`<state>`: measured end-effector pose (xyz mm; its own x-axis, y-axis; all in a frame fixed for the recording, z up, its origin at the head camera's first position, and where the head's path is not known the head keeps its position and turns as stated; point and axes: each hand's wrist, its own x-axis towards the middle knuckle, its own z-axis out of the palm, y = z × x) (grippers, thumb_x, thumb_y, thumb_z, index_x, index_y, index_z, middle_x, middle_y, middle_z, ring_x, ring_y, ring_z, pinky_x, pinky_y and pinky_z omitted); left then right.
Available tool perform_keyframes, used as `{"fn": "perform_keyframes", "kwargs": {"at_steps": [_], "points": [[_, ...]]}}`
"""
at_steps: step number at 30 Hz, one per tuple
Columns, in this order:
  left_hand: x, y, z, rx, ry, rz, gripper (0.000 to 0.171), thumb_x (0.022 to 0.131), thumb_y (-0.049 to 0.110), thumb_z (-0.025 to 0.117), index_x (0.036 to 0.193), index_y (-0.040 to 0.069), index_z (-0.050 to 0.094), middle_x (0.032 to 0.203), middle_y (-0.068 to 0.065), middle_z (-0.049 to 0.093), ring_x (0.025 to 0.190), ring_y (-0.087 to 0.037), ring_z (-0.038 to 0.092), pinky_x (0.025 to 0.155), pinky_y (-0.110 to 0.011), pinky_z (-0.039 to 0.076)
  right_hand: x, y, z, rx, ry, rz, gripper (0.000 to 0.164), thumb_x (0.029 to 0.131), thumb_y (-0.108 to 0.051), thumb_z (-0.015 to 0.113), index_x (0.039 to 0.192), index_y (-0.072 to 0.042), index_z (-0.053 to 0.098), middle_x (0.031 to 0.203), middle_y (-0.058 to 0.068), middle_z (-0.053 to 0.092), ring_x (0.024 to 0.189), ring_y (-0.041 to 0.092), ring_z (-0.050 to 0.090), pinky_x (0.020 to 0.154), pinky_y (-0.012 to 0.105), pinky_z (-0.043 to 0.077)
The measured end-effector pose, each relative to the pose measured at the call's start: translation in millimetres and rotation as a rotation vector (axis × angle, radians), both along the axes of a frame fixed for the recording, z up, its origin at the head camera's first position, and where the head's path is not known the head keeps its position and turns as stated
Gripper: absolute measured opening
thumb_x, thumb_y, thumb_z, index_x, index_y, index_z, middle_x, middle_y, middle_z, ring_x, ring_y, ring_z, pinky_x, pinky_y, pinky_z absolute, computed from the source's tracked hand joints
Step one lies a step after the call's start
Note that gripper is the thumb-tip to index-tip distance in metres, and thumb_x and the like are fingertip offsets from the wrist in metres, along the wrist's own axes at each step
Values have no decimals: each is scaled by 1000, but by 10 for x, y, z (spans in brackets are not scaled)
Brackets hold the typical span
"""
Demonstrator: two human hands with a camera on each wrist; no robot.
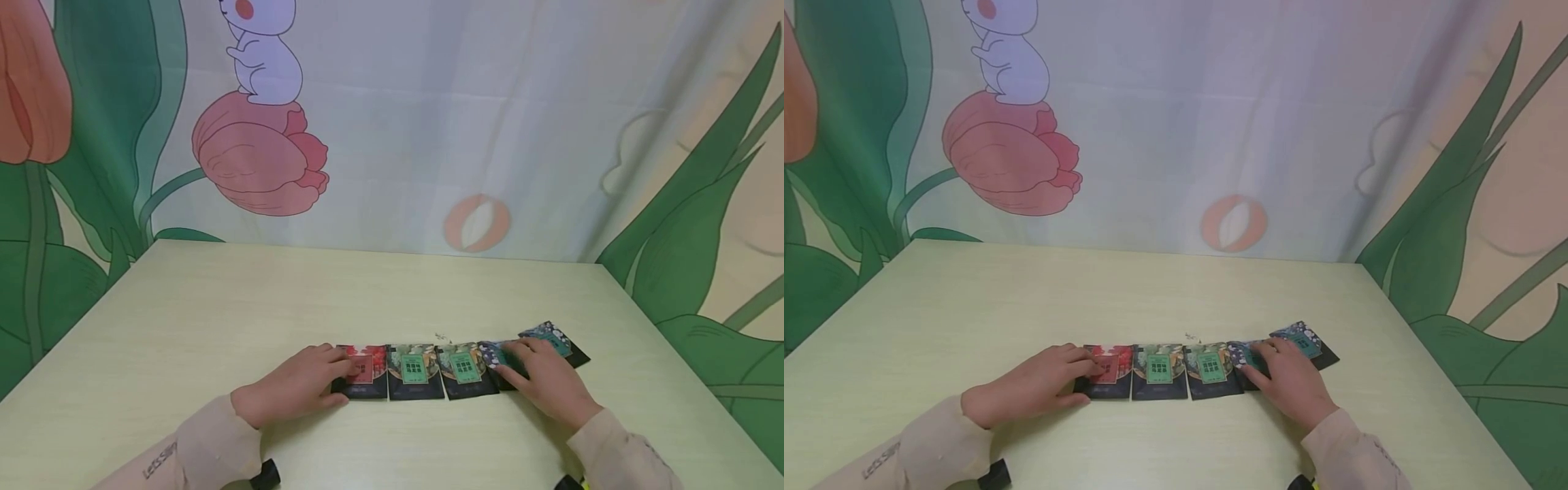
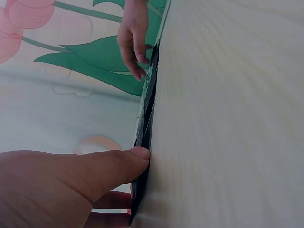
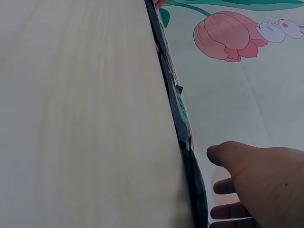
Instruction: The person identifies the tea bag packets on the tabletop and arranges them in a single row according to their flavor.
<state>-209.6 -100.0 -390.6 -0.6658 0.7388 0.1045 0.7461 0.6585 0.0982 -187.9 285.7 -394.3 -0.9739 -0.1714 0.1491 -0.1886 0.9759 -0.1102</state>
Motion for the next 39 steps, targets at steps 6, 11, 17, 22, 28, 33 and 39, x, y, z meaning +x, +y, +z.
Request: {"fn": "perform_keyframes", "kwargs": {"at_steps": [6, 11, 17, 22, 28, 33, 39], "points": [[1, 1, 13, 0, -11, 0, 38, 84, 35, 73, 114, 13, 65, 113, -3, 64, 103, -19, 58, 92, -39, 50, -6, 74, 48, -2, 23, 2, 53, 91, -39, 62, 132, -6, 56, 128, 24, 57, 120, 43, 52, 97, 58, 44], [1, 4, 17, -7, -10, 2, 39, 84, 35, 73, 114, 13, 65, 111, -2, 64, 98, -17, 57, 89, -37, 51, -27, 159, 86, 12, 60, 47, 51, 92, -36, 62, 130, -4, 57, 124, 22, 59, 117, 41, 54, 97, 56, 45], [3, 0, 17, -6, -6, 0, 37, 84, 35, 73, 112, 13, 65, 110, -2, 63, 99, -17, 57, 90, -37, 51, -68, 233, 153, -6, 65, 62, 47, 91, -32, 64, 125, -1, 60, 120, 21, 60, 113, 41, 54, 97, 56, 45], [2, 3, 25, -8, -7, 2, 37, 83, 35, 74, 112, 13, 65, 108, -1, 63, 96, -17, 57, 89, -37, 51, -95, 267, 178, -6, 49, 33, 46, 90, -32, 65, 125, -3, 61, 122, 22, 60, 115, 43, 53, 97, 58, 44], [-4, 3, 28, -10, -16, 7, 39, 83, 35, 74, 114, 13, 65, 110, -2, 64, 97, -17, 56, 89, -37, 51, -150, 344, 167, 5, 50, 37, 42, 92, -28, 63, 126, -4, 61, 122, 23, 60, 114, 43, 53, 98, 59, 43], [-4, -4, 14, -9, -7, -2, 37, 84, 35, 73, 112, 13, 65, 109, -2, 63, 97, -17, 57, 89, -37, 50, -204, 433, 120, 9, 59, 61, 34, 93, -19, 61, 123, -4, 63, 119, 21, 62, 113, 42, 55, 98, 58, 44], [-14, -12, 3, -11, -13, 2, 38, 84, 36, 73, 114, 13, 65, 111, -2, 63, 99, -17, 56, 91, -38, 50, -248, 538, 74, 24, 57, 67, 34, 92, -14, 61, 125, -4, 61, 123, 23, 59, 114, 45, 54, 96, 59, 44]]}}
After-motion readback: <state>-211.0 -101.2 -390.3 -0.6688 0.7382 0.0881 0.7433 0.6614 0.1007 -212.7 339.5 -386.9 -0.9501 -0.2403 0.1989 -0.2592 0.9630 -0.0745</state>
